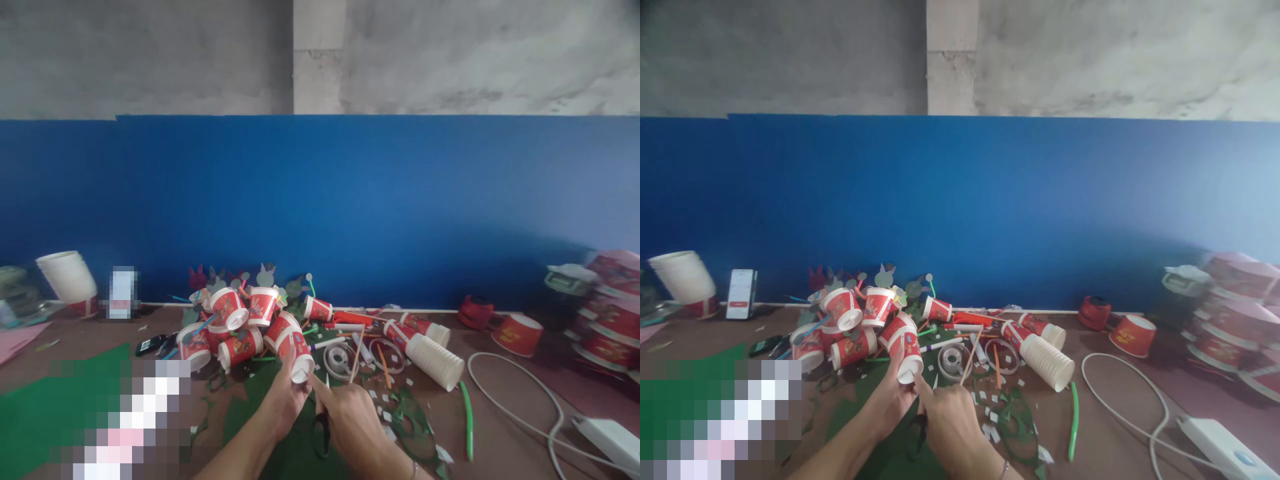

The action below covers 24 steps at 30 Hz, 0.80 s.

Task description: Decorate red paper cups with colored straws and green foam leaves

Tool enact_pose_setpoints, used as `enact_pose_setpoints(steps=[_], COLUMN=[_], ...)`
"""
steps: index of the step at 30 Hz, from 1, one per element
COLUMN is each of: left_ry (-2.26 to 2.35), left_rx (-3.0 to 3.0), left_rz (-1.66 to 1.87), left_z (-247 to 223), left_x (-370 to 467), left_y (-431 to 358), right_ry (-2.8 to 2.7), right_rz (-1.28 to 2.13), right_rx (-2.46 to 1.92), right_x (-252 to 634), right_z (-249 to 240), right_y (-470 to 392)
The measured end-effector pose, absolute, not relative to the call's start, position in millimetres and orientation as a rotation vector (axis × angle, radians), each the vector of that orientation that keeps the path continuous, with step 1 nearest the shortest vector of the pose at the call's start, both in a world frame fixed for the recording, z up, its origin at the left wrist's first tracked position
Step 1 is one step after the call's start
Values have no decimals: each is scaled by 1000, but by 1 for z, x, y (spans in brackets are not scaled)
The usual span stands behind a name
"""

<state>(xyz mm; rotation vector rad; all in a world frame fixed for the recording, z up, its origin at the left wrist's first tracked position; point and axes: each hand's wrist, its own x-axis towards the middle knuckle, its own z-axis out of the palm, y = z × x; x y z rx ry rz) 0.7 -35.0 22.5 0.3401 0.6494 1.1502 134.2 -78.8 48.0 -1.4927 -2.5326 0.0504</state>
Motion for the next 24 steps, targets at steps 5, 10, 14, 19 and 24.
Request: enact_pose_setpoints(steps=[5, 10, 14, 19, 24], left_ry=[712, 713, 726, 794, 809], left_rx=[358, 445, 516, 519, 512], left_rz=[1199, 1217, 1267, 1335, 1337], left_z=[22, 25, 25, 18, 18], left_x=[2, 3, 4, 5, 5], left_y=[-35, -36, -37, -31, -29], right_ry=[-2541, -2525, -2272, -1660, -1402], right_rz=[13, 93, 325, 1134, 1556], right_rx=[-1466, -1517, -1467, -1425, -1331], right_x=[134, 134, 134, 133, 133], right_z=[46, 52, 53, 43, 37], right_y=[-78, -80, -81, -67, -57])
